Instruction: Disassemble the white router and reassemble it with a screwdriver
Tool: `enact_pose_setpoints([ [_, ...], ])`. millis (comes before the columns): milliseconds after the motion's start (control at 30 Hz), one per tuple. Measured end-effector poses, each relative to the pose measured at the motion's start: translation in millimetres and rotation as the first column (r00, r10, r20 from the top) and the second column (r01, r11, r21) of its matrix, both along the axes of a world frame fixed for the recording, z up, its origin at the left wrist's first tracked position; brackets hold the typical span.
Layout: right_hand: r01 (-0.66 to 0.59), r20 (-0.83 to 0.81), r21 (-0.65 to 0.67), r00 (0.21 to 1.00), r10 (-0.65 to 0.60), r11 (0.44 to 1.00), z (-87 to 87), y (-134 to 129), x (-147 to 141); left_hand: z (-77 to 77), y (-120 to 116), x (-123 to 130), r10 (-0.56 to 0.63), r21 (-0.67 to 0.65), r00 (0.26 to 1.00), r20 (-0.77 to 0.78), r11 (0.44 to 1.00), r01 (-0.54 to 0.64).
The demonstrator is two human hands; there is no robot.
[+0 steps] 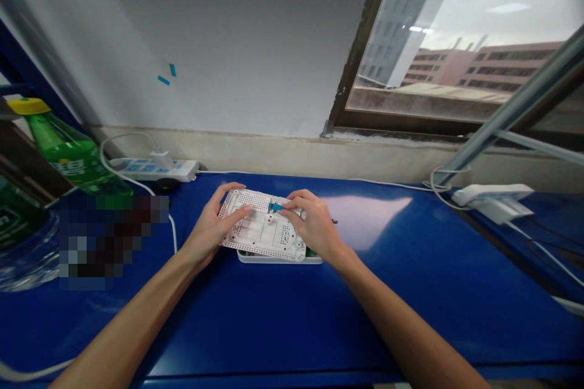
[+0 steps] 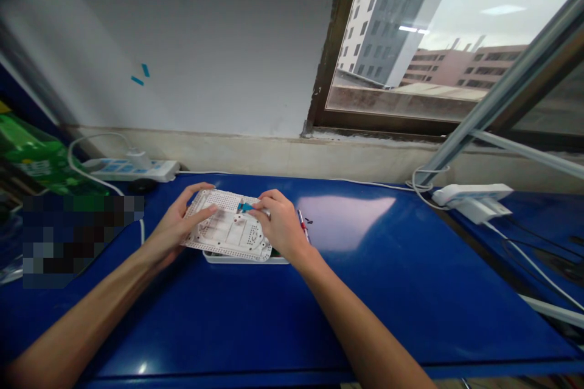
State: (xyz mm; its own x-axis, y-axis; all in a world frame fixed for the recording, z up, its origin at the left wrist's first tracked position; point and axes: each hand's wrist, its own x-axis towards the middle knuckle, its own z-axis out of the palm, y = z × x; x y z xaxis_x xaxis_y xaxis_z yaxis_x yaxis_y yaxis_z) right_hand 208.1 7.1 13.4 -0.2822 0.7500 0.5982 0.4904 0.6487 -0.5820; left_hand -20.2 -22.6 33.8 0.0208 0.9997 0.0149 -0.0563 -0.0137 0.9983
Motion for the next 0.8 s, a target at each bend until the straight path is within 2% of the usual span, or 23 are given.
enact_pose_setpoints([
  [100, -0.014, 0.070, -0.004, 0.997, 0.015, 1.000, 2.9, -1, 0, 0.0, -1, 1, 0.023, 0.019, 0.999, -0.025, 1.000, -0.023],
  [267, -0.018, 0.181, -0.134, 0.983, 0.042, 0.991, 8.8, -3, 2, 0.1, -2, 2, 0.046, 0.019, 0.999, -0.019, 0.999, -0.045],
  [567, -0.048, 0.174, -0.301, 0.979, 0.104, 0.952, 14.2, -4, 5, 1.0, 0, 3, 0.018, -0.011, 1.000, 0.024, 1.000, -0.017],
  [800, -0.016, 0.217, -0.315, 0.972, 0.088, 0.949, 18.0, -7, 5, 5.4, 1, 1, 0.020, 0.013, 1.000, -0.005, 1.000, -0.020],
])
